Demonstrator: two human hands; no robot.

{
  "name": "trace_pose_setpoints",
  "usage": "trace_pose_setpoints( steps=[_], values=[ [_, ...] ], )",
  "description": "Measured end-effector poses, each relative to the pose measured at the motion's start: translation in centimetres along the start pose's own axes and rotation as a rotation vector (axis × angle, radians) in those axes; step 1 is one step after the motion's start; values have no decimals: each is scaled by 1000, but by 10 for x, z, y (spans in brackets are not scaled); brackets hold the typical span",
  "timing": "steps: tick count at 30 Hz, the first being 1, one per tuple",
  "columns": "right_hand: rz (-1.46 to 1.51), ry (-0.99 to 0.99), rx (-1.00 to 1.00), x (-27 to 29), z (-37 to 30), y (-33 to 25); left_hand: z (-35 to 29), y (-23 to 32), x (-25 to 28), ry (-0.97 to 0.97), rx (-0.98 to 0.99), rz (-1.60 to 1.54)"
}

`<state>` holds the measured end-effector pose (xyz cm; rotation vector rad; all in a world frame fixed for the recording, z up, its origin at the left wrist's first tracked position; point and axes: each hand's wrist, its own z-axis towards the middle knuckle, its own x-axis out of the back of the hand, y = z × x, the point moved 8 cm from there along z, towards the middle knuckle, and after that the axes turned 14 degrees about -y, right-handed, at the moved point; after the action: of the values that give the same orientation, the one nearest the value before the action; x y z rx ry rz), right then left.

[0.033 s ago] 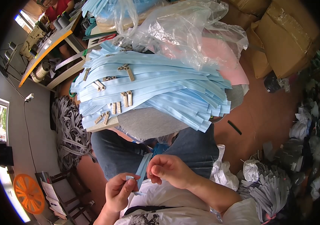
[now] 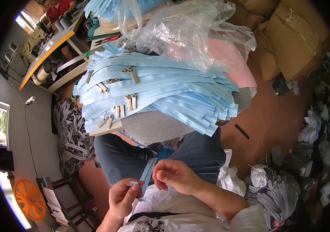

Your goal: Attaching zipper pulls to strips of zipper tape.

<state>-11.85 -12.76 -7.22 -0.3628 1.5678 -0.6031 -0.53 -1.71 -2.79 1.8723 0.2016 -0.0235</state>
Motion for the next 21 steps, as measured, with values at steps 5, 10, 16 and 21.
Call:
trace_pose_setpoints(
  steps=[5, 10, 16, 21],
  values=[
    [-37, 5, 9, -7, 2, -3, 0, -1, -1, -8, -2, -2],
    [-84, 35, -7, -11, 3, -7, 0, 1, -2, -18, -14, -2],
    [-234, 9, -55, -11, 0, -6, -1, 1, -1, -18, -44, 21],
    [-454, -26, 32, -22, 5, -16, 0, 1, -3, -49, -36, 77]
  ],
)
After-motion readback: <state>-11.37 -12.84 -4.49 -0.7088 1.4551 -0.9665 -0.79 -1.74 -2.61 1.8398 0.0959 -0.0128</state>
